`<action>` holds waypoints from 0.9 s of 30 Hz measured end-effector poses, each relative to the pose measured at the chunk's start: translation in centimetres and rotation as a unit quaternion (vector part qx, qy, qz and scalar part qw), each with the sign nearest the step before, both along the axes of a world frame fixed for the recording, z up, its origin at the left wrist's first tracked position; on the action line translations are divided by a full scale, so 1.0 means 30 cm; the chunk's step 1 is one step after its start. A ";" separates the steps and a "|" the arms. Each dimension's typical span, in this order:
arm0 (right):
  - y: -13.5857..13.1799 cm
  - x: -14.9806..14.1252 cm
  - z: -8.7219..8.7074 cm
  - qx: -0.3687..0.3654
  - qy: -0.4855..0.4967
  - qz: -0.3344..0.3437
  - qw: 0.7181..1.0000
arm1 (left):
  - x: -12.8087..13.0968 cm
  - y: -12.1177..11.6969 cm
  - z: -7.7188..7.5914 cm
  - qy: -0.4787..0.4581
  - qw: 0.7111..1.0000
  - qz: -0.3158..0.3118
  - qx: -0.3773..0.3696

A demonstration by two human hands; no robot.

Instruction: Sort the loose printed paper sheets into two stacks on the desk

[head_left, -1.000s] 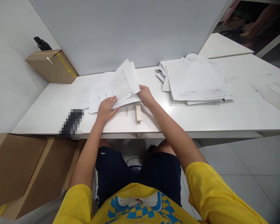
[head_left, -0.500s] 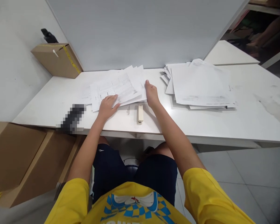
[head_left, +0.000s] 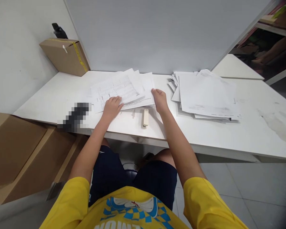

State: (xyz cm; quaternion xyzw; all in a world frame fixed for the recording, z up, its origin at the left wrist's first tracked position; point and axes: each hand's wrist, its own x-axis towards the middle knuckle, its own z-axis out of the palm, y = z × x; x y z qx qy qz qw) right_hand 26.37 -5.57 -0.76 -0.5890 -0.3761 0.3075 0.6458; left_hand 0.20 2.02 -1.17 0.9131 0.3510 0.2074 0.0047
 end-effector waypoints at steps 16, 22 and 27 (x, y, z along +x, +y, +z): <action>0.000 0.007 -0.001 -0.049 -0.131 -0.139 0.980 | -0.057 0.011 -0.019 -0.167 0.981 0.028 0.099; -0.095 0.025 0.070 0.031 -0.056 -0.028 0.998 | -0.025 -0.118 -0.017 -0.230 0.950 -0.084 0.192; -0.305 -0.001 0.095 0.012 0.024 0.090 0.996 | -0.074 -0.230 -0.036 -0.176 0.944 -0.156 0.231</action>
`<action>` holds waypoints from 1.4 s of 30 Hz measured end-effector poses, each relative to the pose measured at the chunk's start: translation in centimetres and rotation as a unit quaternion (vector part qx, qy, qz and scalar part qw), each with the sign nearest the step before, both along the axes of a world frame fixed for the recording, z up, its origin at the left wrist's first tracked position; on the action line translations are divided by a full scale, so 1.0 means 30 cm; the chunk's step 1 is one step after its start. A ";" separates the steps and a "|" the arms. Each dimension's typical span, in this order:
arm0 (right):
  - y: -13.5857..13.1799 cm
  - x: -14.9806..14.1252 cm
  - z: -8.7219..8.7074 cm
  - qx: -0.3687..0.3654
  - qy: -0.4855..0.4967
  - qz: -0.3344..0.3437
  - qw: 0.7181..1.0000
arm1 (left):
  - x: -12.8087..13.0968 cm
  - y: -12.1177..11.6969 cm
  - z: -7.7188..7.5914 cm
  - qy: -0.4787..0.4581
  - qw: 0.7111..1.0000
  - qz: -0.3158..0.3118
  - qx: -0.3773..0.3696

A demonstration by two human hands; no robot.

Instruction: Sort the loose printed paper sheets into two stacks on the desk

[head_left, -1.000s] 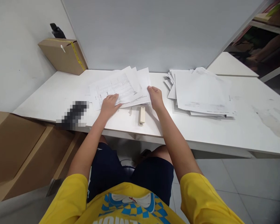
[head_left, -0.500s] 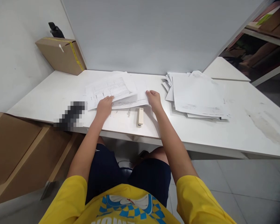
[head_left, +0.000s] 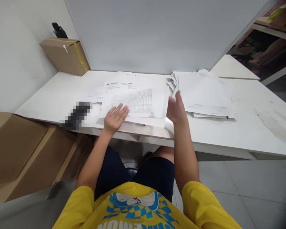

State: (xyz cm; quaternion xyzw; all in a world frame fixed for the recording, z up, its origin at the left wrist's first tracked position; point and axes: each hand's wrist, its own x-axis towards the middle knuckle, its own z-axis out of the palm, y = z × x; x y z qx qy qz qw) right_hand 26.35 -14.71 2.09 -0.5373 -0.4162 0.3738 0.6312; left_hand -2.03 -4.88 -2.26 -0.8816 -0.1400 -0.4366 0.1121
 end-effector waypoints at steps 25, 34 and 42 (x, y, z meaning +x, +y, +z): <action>-0.364 0.002 -0.150 0.089 -0.022 -0.128 0.987 | -0.098 -0.057 0.003 0.041 0.890 -0.085 -0.446; -0.423 -0.005 -0.171 0.078 -0.050 -0.150 0.984 | -0.021 -0.026 -0.053 -0.195 0.829 0.022 -0.523; -0.444 -0.011 -0.191 0.083 -0.013 -0.191 0.978 | 0.007 -0.087 -0.039 -0.316 0.880 -0.045 -0.353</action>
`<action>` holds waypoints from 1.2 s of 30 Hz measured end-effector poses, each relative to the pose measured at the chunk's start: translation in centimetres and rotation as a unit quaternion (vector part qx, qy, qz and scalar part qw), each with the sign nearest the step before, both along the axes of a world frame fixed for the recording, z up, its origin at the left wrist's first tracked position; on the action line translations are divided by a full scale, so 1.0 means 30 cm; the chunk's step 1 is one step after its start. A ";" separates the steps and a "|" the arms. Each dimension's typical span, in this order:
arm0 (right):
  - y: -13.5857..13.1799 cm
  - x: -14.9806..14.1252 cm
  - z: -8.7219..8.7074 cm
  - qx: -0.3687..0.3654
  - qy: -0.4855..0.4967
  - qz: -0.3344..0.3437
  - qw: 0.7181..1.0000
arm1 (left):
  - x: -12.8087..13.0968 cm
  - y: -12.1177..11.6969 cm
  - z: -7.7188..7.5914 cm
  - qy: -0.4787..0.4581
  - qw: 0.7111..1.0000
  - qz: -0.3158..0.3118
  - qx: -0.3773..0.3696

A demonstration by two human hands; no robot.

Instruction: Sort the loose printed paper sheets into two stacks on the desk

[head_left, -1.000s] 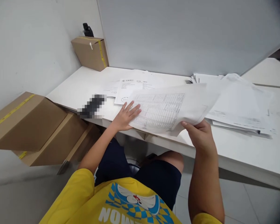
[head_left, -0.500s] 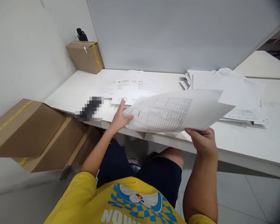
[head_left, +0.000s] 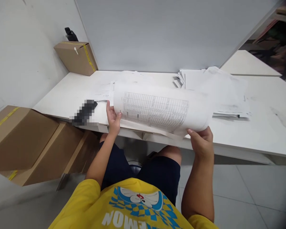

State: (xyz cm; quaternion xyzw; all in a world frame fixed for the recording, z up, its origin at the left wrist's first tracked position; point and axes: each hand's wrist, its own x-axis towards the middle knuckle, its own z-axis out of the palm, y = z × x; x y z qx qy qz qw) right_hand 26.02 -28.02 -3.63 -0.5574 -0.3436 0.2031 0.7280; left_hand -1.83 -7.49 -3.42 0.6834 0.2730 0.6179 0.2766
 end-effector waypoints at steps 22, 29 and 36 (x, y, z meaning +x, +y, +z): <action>-0.074 -0.069 0.006 0.018 -0.037 -0.056 0.998 | -0.034 -0.067 -0.029 0.018 0.998 0.047 0.046; -0.207 -0.043 -0.027 0.006 -0.113 -0.069 0.991 | -0.089 -0.105 0.018 0.018 0.999 -0.045 0.004; -0.068 -0.016 0.044 0.050 -0.017 -0.108 0.993 | -0.032 0.002 0.109 0.052 0.995 -0.089 0.015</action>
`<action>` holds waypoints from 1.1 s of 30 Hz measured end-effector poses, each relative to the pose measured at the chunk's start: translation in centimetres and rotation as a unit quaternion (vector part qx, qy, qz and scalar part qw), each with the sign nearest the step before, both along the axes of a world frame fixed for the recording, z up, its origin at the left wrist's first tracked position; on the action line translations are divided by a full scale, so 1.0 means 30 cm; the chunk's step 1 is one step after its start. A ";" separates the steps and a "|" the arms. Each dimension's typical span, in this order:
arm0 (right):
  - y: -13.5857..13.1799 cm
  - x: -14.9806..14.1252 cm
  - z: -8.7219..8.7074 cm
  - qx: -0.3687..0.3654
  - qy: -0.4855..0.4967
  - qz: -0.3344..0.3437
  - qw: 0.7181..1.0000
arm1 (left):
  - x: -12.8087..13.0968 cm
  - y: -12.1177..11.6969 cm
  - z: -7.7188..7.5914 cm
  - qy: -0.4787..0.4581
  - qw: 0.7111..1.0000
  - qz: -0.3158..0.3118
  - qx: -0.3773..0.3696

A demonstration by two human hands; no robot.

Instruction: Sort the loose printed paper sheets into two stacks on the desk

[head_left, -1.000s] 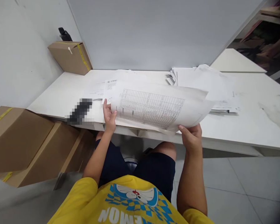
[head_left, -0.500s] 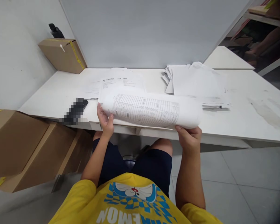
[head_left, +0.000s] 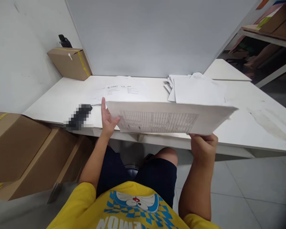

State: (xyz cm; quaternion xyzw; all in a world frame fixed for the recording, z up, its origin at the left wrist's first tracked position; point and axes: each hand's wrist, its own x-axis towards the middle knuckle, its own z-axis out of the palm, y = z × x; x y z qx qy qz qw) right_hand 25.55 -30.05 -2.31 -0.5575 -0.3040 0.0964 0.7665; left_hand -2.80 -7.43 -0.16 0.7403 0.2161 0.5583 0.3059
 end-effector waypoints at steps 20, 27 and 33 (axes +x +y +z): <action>-0.268 0.013 -0.181 -0.215 0.160 0.219 0.938 | -0.070 -0.274 -0.086 0.064 0.857 -0.099 -0.501; -0.293 -0.035 -0.186 -0.213 0.243 0.136 0.937 | 0.057 -0.270 -0.104 0.076 0.859 -0.065 -0.501; -0.273 0.056 -0.136 -0.187 0.208 0.162 0.946 | 0.160 -0.181 -0.143 0.039 0.886 0.019 -0.462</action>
